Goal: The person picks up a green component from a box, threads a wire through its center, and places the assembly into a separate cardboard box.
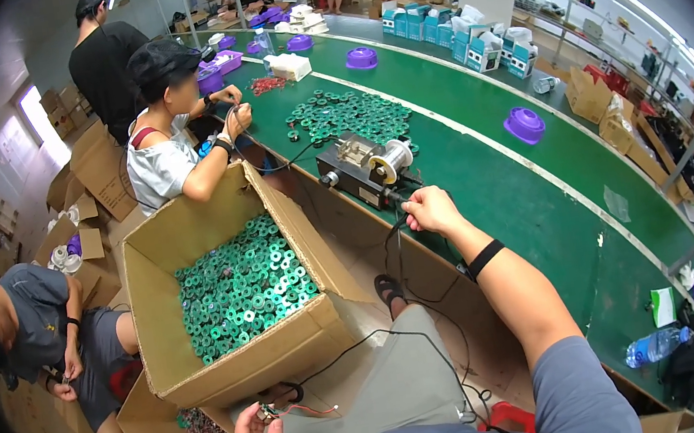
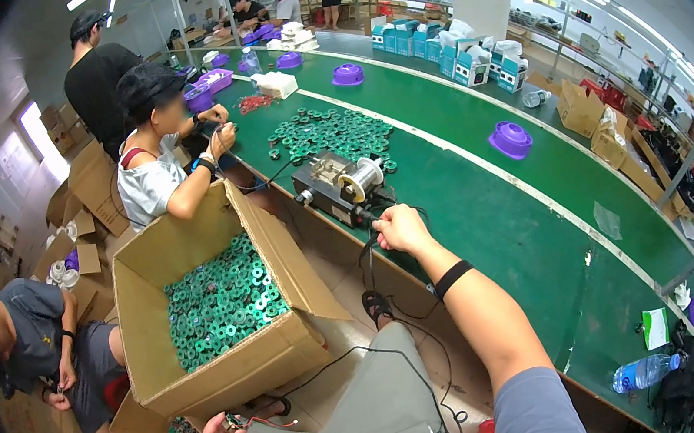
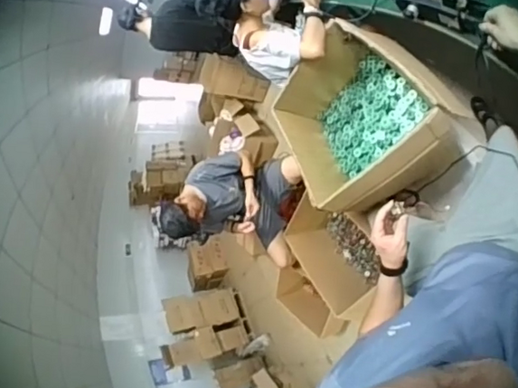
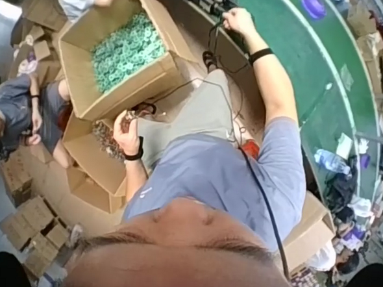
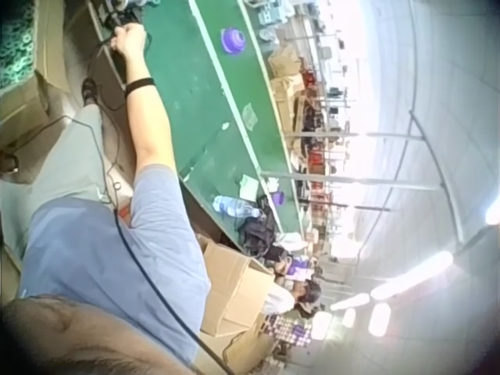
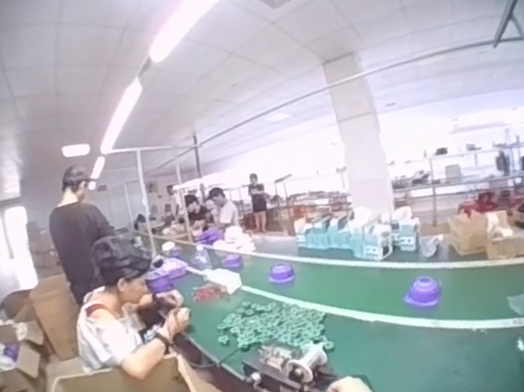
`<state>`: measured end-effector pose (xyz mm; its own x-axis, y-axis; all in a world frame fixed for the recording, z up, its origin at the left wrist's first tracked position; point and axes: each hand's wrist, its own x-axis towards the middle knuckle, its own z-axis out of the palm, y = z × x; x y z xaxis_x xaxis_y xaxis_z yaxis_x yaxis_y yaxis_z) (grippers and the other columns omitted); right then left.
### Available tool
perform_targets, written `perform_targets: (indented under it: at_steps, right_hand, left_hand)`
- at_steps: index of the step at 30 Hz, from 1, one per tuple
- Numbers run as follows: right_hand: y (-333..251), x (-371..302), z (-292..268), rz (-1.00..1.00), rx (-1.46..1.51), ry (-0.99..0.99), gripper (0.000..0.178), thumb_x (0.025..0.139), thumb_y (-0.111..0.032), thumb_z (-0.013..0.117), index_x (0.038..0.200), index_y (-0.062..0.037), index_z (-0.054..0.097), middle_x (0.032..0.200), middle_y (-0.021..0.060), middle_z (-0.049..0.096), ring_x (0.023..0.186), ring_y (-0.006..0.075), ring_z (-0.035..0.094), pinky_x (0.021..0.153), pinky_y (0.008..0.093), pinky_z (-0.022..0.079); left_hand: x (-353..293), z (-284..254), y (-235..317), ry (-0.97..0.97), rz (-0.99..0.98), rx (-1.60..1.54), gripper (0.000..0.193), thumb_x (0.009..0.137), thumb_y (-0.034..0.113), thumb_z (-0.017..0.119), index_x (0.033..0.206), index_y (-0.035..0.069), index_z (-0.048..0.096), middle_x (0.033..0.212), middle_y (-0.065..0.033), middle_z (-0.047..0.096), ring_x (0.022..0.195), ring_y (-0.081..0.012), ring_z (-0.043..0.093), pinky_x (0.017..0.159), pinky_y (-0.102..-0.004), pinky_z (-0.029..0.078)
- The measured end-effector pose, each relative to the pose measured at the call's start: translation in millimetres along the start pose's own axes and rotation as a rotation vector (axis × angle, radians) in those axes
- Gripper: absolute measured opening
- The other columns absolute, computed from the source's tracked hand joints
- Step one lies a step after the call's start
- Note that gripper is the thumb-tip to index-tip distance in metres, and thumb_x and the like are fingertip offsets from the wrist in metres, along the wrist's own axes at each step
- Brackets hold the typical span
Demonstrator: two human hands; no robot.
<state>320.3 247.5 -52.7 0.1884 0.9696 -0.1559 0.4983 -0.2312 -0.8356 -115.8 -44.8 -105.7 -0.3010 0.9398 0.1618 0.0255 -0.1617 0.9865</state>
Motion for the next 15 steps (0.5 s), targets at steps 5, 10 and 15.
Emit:
perform_targets:
  at_steps: [5, 10, 15]
  right_hand:
    - [5.4, 1.0, -4.8, 0.035, 0.054, 0.000, 0.023, 0.096, -0.015, 0.064, 0.083, 0.0034, 0.070, 0.069, 0.0079, 0.072, 0.056, 0.0120, 0.068, 0.055, 0.0296, 0.056]
    - [-25.1, -50.4, -9.0, -0.342, -0.671, 0.201, 0.024, 0.089, -0.022, 0.072, 0.081, 0.0006, 0.072, 0.067, 0.0149, 0.068, 0.066, 0.0223, 0.071, 0.063, 0.0335, 0.056]
    - [-65.6, -200.8, 11.8, -0.476, -0.008, 0.021, 0.017, 0.089, -0.015, 0.071, 0.097, 0.0001, 0.071, 0.088, 0.0150, 0.072, 0.075, 0.0285, 0.069, 0.071, 0.0377, 0.055]
  left_hand:
    - [-1.8, 8.3, 11.6, 0.031, 0.041, -0.005, 0.044, 0.083, -0.009, 0.071, 0.125, -0.005, 0.058, 0.112, -0.0076, 0.063, 0.098, -0.0149, 0.063, 0.089, -0.0280, 0.051]
    - [-3.0, 9.0, 10.1, -0.020, -0.017, -0.027, 0.045, 0.081, -0.009, 0.074, 0.123, -0.003, 0.060, 0.109, -0.0084, 0.065, 0.096, -0.0164, 0.065, 0.084, -0.0280, 0.054]
    - [18.0, 42.1, 34.5, -0.276, 0.099, 0.088, 0.040, 0.077, -0.006, 0.078, 0.115, 0.000, 0.067, 0.103, -0.0104, 0.068, 0.089, -0.0183, 0.068, 0.080, -0.0299, 0.055]
